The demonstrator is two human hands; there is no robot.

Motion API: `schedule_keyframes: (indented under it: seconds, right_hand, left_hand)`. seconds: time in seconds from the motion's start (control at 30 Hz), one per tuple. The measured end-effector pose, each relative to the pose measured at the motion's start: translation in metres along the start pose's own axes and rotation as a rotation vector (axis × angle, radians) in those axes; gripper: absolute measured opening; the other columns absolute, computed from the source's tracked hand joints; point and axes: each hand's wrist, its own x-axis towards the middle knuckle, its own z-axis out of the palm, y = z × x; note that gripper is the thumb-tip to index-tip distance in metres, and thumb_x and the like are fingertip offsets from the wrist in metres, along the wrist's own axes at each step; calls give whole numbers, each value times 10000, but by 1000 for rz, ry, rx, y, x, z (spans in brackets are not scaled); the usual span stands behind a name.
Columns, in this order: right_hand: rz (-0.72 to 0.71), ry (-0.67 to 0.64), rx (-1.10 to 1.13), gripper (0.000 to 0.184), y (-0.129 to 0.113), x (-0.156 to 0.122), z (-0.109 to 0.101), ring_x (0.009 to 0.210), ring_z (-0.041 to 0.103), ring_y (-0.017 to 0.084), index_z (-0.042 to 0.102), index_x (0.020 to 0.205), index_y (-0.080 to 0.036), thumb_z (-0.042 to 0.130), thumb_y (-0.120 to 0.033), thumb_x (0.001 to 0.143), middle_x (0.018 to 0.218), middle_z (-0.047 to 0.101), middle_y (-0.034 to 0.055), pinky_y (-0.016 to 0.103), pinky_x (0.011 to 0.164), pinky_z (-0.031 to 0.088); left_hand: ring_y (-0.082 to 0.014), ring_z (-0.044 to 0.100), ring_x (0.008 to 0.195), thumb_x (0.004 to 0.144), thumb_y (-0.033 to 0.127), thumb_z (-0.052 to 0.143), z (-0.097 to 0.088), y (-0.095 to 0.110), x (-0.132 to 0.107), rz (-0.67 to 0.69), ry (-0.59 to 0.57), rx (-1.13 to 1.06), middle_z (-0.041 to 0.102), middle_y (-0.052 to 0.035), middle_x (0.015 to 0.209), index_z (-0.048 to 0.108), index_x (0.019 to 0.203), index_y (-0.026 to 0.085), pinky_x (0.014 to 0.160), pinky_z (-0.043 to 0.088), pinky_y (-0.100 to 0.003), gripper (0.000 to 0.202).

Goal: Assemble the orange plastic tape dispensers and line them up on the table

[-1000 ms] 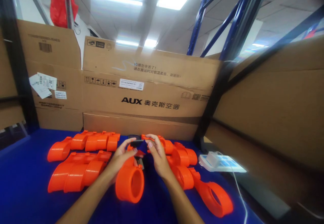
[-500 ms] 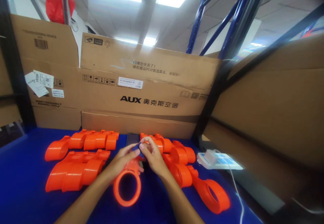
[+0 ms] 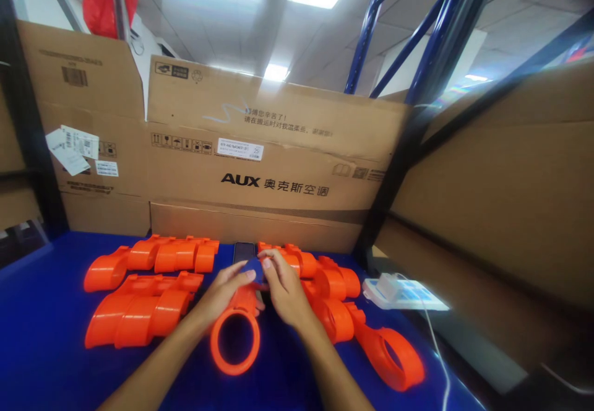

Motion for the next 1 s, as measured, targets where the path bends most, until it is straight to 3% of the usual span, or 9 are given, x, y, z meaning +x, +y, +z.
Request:
schedule_keyframes:
  seconds: [0.1,0.23,0.37,0.53,0.67,0.83,1.0]
  right_hand:
    - [-52,79,-248,157,-3,-1,-15,734,566,190,569,999,-229,445,-320,966,769,608,15,295,668,417]
    - [-92,-96,-493,53,-10,-4,-24,712,535,198,593,851,-235,602,-205,808,655,564,-11,298,687,375]
    - [-126,-201,-593,102,-20,-11,-21,706,508,194,602,812,-239,614,-163,746,633,547,-17,300,705,349]
    - [-133,-316,-605,153,-24,-16,-16,722,515,190,616,789,-232,627,-129,677,698,588,-2,284,675,326]
    - [-135,-352,-617,135,-21,-16,-16,705,516,181,583,735,-218,600,-98,674,716,604,8,275,633,303]
    - [-81,-271,-603,192,-12,-10,-22,667,505,172,569,730,-218,546,-47,647,646,579,-12,270,628,317]
    - [-62,-9,-529,159,-6,-1,-30,697,549,190,570,738,-225,547,-84,667,647,591,-12,280,652,377]
  left_hand:
    - [-281,742,744,816,393,677,-3,6,0,64,113,-123,757,-188,998,535,1293,125,594,575,-338,566]
    - [-272,734,818,833,418,615,-8,15,-2,141,192,-281,731,-200,1123,559,1271,112,673,558,-335,537]
    - [-271,726,789,810,439,608,-10,17,-4,198,167,-345,722,-182,1162,536,1335,132,711,541,-362,612]
    - [-180,678,613,844,391,593,-9,17,-6,221,111,-332,733,-159,1148,528,1358,130,600,509,-285,580]
    - [-261,721,830,854,420,593,-7,14,-7,212,106,-313,724,-165,1166,505,1390,126,752,542,-347,617]
    - [-304,702,987,838,406,604,-5,9,-8,274,83,-318,732,-146,1139,522,1384,148,851,546,-388,609]
    - [-319,693,1016,811,383,633,2,9,-12,257,2,-290,737,-133,1108,579,1335,162,863,556,-402,571]
